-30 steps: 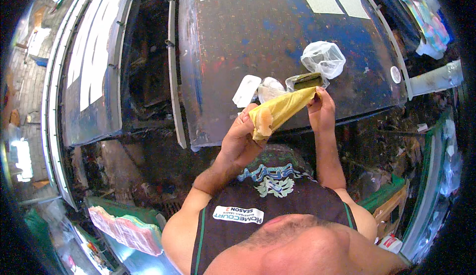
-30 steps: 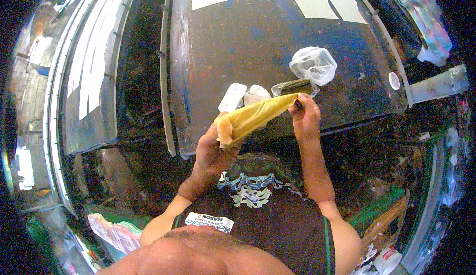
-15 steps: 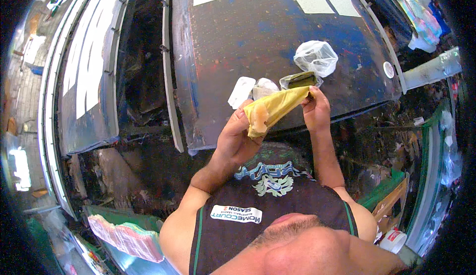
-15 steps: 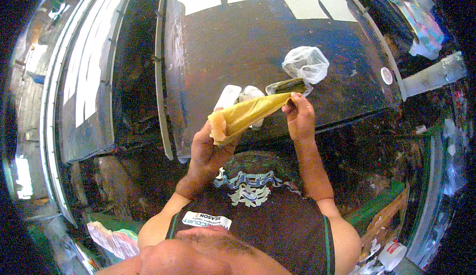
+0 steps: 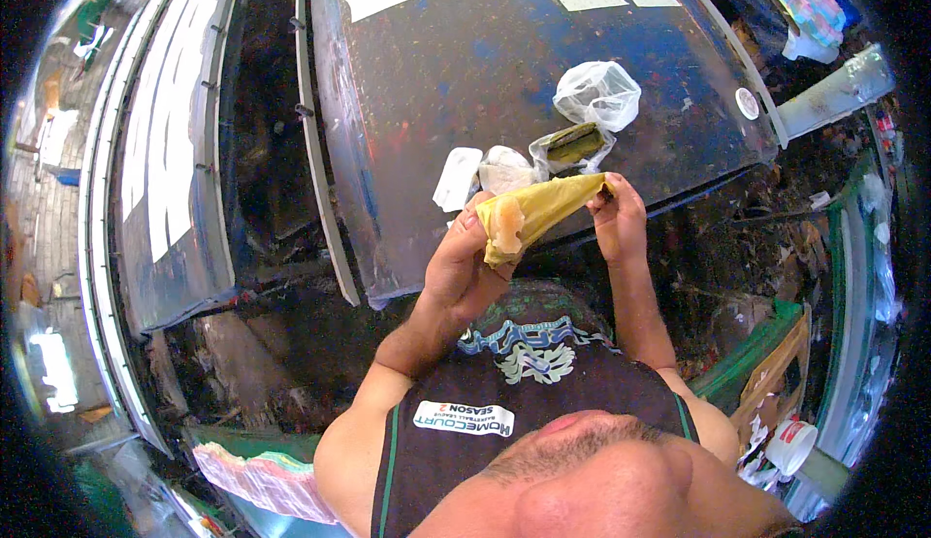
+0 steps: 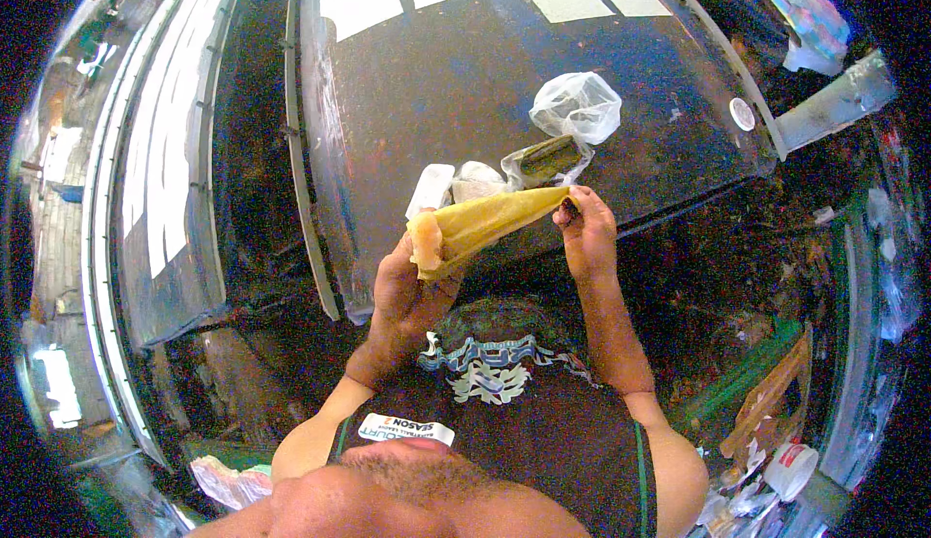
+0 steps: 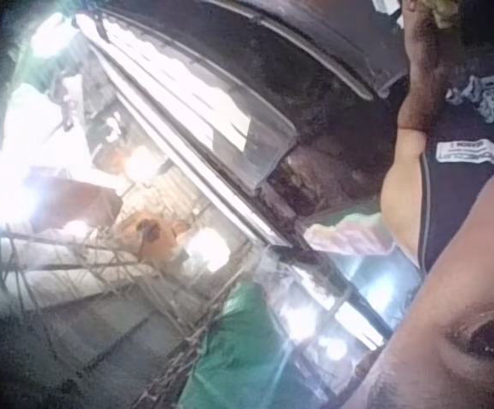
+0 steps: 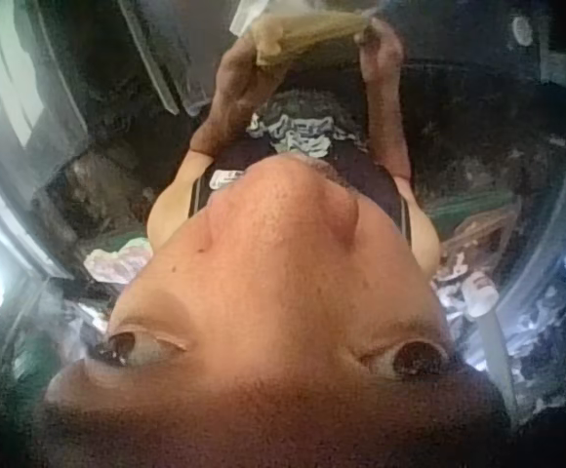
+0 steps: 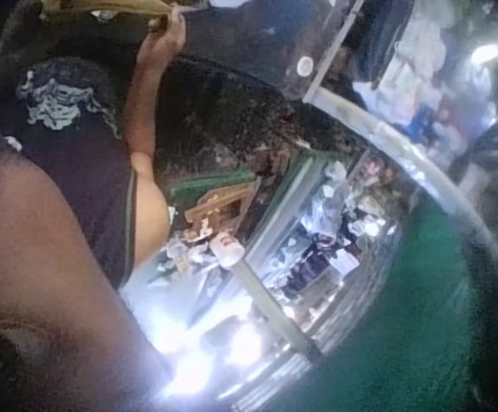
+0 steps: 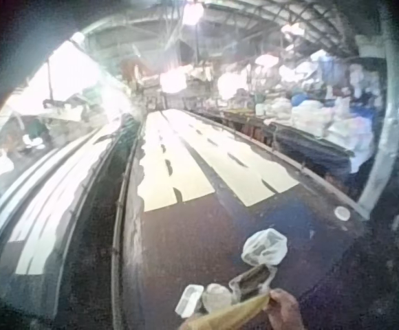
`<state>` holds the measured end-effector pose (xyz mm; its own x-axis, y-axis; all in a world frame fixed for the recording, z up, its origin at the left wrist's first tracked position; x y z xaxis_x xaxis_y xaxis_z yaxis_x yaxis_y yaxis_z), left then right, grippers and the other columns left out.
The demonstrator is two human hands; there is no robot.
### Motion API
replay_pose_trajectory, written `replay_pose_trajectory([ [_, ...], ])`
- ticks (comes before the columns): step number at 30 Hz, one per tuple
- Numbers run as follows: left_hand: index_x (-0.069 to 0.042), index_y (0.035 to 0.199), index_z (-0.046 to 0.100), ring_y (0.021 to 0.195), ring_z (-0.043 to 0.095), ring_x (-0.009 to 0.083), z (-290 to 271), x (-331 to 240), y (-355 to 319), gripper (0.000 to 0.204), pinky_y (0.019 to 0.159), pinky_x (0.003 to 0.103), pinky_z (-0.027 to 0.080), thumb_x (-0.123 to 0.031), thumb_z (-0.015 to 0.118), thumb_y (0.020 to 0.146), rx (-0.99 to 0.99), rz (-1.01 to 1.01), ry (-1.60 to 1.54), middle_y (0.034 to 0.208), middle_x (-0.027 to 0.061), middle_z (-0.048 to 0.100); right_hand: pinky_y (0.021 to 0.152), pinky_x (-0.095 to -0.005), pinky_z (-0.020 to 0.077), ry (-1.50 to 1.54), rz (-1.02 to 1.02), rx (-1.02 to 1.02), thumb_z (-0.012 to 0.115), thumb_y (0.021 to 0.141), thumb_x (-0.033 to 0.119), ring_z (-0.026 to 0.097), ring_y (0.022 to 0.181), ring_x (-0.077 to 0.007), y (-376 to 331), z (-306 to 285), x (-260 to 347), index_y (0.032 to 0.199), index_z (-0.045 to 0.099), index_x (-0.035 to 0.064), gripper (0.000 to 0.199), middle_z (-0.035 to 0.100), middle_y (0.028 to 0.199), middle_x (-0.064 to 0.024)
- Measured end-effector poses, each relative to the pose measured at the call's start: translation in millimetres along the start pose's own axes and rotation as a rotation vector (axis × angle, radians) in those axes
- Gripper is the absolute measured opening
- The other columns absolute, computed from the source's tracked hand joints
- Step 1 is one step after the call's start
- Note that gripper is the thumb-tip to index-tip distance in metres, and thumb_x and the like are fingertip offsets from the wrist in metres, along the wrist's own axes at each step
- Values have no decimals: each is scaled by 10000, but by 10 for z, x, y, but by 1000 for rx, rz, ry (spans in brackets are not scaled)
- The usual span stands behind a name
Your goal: The person sorts through various textile items on a conveyor belt, picking up and examining pieces of fabric and clothing. They handle a yellow cloth, a white cloth, and a stack of pastel-colored garments, moving them aside or placing them in a different location.
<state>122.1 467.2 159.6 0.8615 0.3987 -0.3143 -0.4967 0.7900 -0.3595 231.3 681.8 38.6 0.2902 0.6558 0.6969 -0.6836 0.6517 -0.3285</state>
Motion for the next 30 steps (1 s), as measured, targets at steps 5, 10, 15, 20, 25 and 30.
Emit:
replay_pose_trajectory([
  [5, -103, 1097, 560, 980, 687, 164, -129, -18, -87, 210, 884, 308, 583, -269, 665, 1021, -3, 60, -9, 1079, 37, 666, 715, -290, 538, -36, 44, 3, 571, 1040, 131, 611, 699, -116, 44, 112, -108, 1041, 649, 26, 130, 642, 816, -16],
  [10, -85, 1306, 572, 1061, 699, 255, -360, -51, -137, 333, 818, 311, 631, -270, 619, 1033, 148, 137, -164, 1254, 112, 666, 700, -292, 545, -16, 90, 86, 577, 1038, 128, 622, 698, -119, 183, 266, -229, 1052, 659, 24, 133, 662, 830, -26],
  [15, -89, 1293, 568, 986, 717, 227, -290, -103, -239, 312, 751, 299, 645, -263, 609, 1037, 44, 201, -171, 1200, 106, 683, 682, -289, 548, -3, 112, 176, 591, 1029, 121, 632, 699, -123, 300, 414, -297, 1047, 667, 22, 126, 676, 851, -33],
  [20, -88, 1309, 559, 969, 718, 218, -228, -182, -274, 332, 718, 303, 651, -283, 601, 1044, 55, 240, -153, 1166, 108, 690, 701, -279, 541, 9, 155, 217, 585, 1029, 131, 624, 742, -119, 382, 503, -314, 1058, 665, 29, 133, 685, 923, -44],
  [25, -89, 1307, 562, 1004, 703, 226, -149, -227, -228, 342, 691, 296, 647, -296, 611, 1040, 60, 211, -143, 1199, 105, 668, 702, -276, 543, -1, 140, 226, 589, 1028, 140, 630, 751, -122, 414, 618, -190, 1064, 665, 26, 142, 690, 945, -49],
  [30, -79, 1324, 560, 1056, 688, 226, -109, -162, -117, 358, 786, 312, 634, -276, 625, 1032, 122, 211, -149, 1234, 108, 659, 689, -278, 559, -5, 131, 153, 600, 1021, 143, 648, 719, -137, 403, 546, -66, 1080, 670, 10, 162, 704, 907, -54],
])
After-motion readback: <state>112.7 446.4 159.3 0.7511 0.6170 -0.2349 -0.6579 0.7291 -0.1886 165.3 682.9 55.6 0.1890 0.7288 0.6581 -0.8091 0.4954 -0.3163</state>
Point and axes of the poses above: each hand's wrist, its own y-axis towards the middle knuckle, its own z-axis out of the palm, x = y × z, the point moved 2 cm from there along y, towards the middle knuckle
